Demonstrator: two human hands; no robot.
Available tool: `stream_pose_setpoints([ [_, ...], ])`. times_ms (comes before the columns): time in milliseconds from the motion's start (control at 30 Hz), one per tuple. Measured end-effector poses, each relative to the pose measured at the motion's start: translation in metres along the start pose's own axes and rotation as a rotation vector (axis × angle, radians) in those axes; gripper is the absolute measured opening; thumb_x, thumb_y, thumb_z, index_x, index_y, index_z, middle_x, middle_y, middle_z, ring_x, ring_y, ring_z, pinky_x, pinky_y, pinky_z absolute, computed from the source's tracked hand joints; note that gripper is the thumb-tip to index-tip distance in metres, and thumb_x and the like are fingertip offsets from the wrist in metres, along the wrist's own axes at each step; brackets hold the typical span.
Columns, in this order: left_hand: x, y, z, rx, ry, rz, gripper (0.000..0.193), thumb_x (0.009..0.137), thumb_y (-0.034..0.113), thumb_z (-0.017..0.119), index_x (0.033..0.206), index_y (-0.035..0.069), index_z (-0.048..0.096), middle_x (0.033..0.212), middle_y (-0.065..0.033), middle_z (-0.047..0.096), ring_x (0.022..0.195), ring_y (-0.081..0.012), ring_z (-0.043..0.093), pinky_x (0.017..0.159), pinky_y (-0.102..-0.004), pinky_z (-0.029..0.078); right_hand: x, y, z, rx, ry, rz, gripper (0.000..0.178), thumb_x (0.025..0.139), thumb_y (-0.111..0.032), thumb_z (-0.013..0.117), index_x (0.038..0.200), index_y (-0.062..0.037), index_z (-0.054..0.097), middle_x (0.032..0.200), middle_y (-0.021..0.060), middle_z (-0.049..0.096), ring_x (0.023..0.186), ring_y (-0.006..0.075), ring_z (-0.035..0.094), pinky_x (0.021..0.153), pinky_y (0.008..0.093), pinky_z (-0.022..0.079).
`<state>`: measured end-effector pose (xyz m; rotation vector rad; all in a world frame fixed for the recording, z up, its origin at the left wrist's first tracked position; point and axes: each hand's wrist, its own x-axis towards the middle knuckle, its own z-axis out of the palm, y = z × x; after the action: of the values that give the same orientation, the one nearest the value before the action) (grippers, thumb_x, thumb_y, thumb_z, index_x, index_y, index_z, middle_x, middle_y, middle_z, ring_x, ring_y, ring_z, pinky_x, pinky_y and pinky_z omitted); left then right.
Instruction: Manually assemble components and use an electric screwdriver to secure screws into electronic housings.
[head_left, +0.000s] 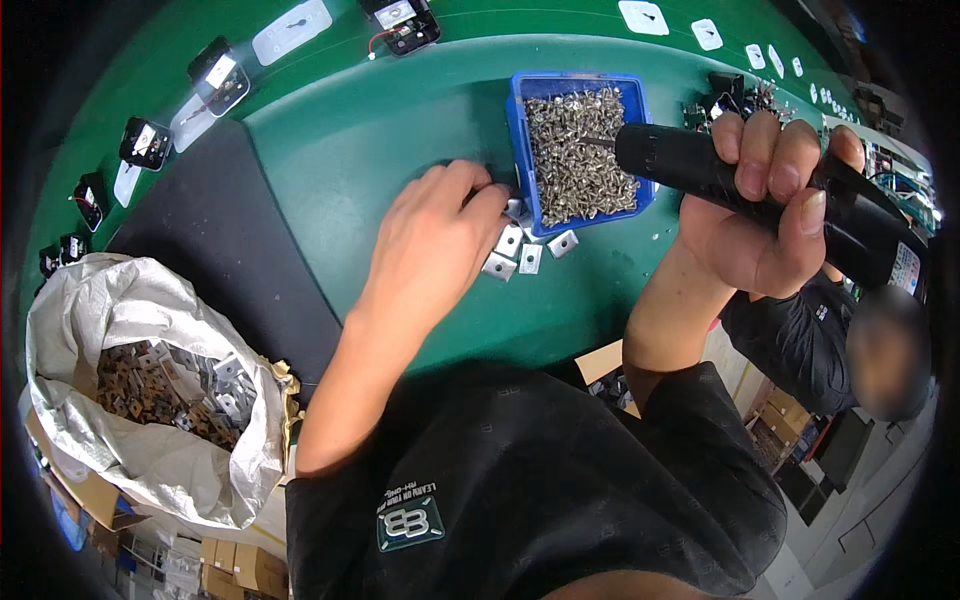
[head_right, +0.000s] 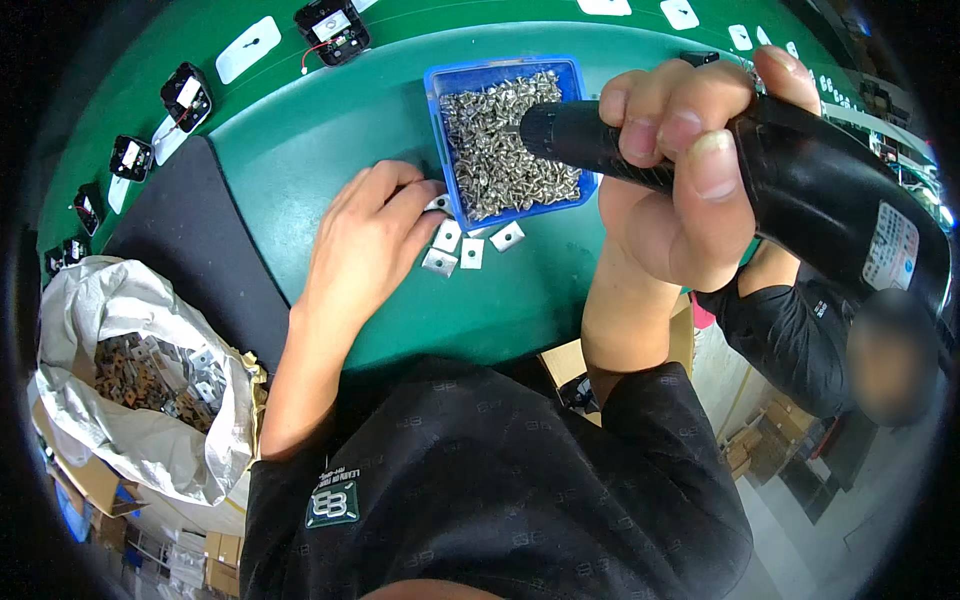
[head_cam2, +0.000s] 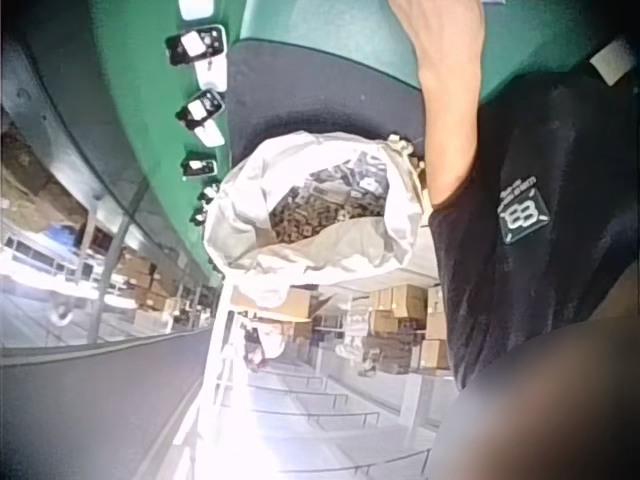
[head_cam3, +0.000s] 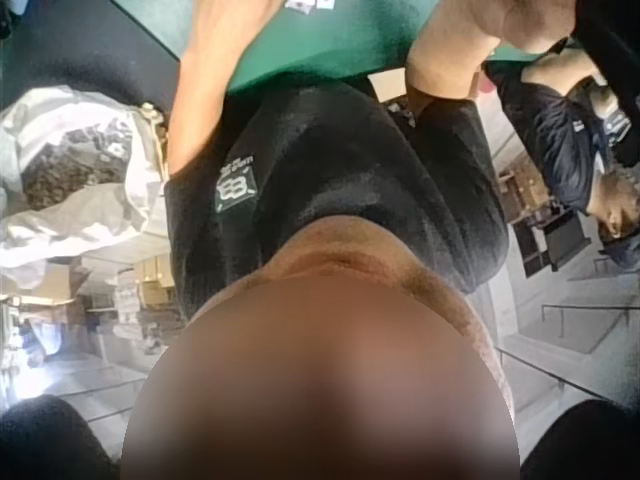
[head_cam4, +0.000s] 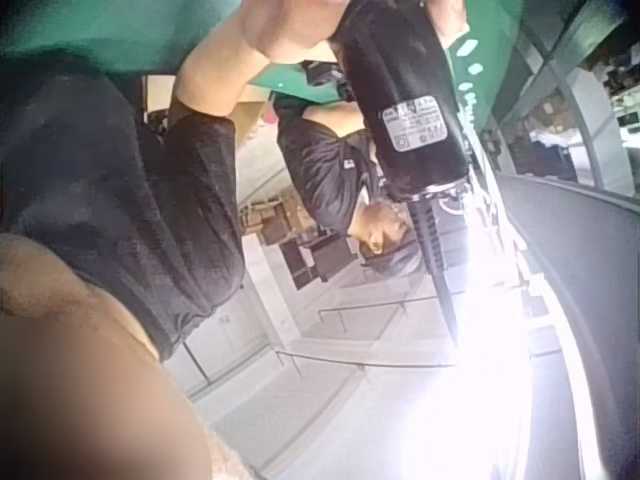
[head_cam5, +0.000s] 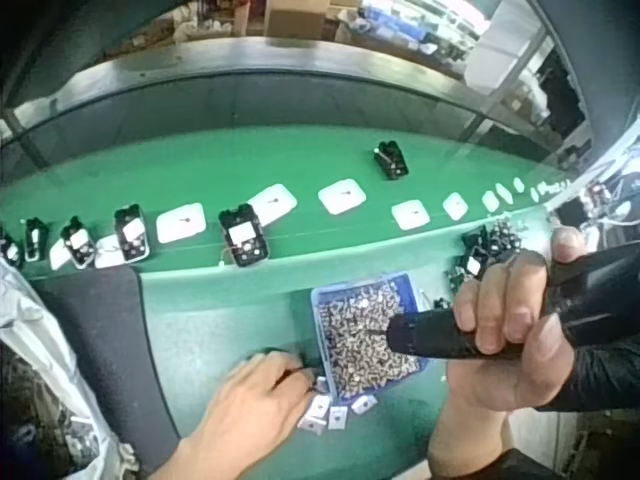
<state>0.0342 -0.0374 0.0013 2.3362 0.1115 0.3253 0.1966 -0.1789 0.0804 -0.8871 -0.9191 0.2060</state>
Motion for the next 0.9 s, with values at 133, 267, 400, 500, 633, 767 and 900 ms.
stream_pose_setpoints([
  [133,0.004,0.004,-0.007,-0.012,-0.081,-0.065,0.017,0.071,0.006,0.068,0.086,0.002,0.059,0.090,-0.0109,0.056,0.084,-0.0305,0.057,0.073,-0.0390,0.047,-0.004,-0.005,-0.002,0.014,-0.008,-0.006,0.052,0.082,-0.009,0.051,0.131,-0.0036,0.034,0.084,0.0059,0.052,0.068,0.0168,0.049,0.070,0.0384,0.043],
  [267,0.002,0.004,-0.009,-0.047,-0.135,-0.133,0.014,0.072,0.005,0.067,0.082,0.001,0.058,0.085,-0.0119,0.057,0.081,-0.0312,0.057,0.072,-0.0392,0.047,-0.008,-0.008,0.002,0.017,0.054,-0.009,0.052,0.081,-0.009,0.051,0.130,-0.0022,0.034,0.082,0.0065,0.052,0.067,0.0172,0.050,0.070,0.0388,0.044],
  [400,-0.002,0.000,-0.008,-0.072,-0.068,-0.105,0.013,0.072,0.003,0.065,0.082,0.001,0.058,0.083,-0.0121,0.057,0.079,-0.0312,0.058,0.070,-0.0394,0.047,-0.009,-0.003,0.003,-0.104,0.108,-0.022,0.052,0.079,-0.007,0.054,0.127,0.0010,0.036,0.077,0.0082,0.053,0.065,0.0181,0.052,0.067,0.0383,0.046],
  [500,-0.002,-0.002,-0.008,-0.096,-0.060,-0.088,0.013,0.072,0.002,0.065,0.082,0.001,0.057,0.083,-0.0120,0.058,0.079,-0.0313,0.058,0.070,-0.0395,0.047,-0.010,0.000,0.005,-0.136,0.133,-0.014,0.052,0.077,-0.006,0.055,0.125,0.0024,0.037,0.076,0.0091,0.054,0.064,0.0186,0.053,0.066,0.0377,0.047],
  [633,0.004,-0.008,-0.012,-0.071,0.011,-0.082,0.014,0.071,0.001,0.066,0.082,0.001,0.056,0.087,-0.0122,0.058,0.082,-0.0315,0.058,0.071,-0.0381,0.047,-0.011,0.007,0.007,-0.138,0.133,-0.015,0.052,0.077,-0.006,0.056,0.125,0.0036,0.036,0.076,0.0093,0.055,0.063,0.0194,0.054,0.067,0.0385,0.048],
  [767,0.031,-0.020,-0.009,-0.074,0.150,-0.045,0.017,0.073,0.004,0.066,0.084,0.003,0.054,0.096,-0.0117,0.057,0.086,-0.0337,0.057,0.070,-0.0408,0.048,-0.016,-0.008,0.010,-0.148,0.166,-0.027,0.053,0.078,-0.007,0.054,0.128,-0.0003,0.036,0.078,0.0071,0.053,0.063,0.0178,0.050,0.066,0.0391,0.046],
  [900,0.046,-0.037,-0.017,0.026,0.185,-0.071,0.015,0.076,0.006,0.067,0.086,0.003,0.056,0.117,-0.0093,0.059,0.088,-0.0239,0.063,0.065,-0.0308,0.053,-0.013,-0.015,0.004,-0.054,0.062,-0.027,0.055,0.080,-0.009,0.053,0.132,-0.0044,0.035,0.082,0.0051,0.052,0.065,0.0160,0.048,0.065,0.0377,0.043],
])
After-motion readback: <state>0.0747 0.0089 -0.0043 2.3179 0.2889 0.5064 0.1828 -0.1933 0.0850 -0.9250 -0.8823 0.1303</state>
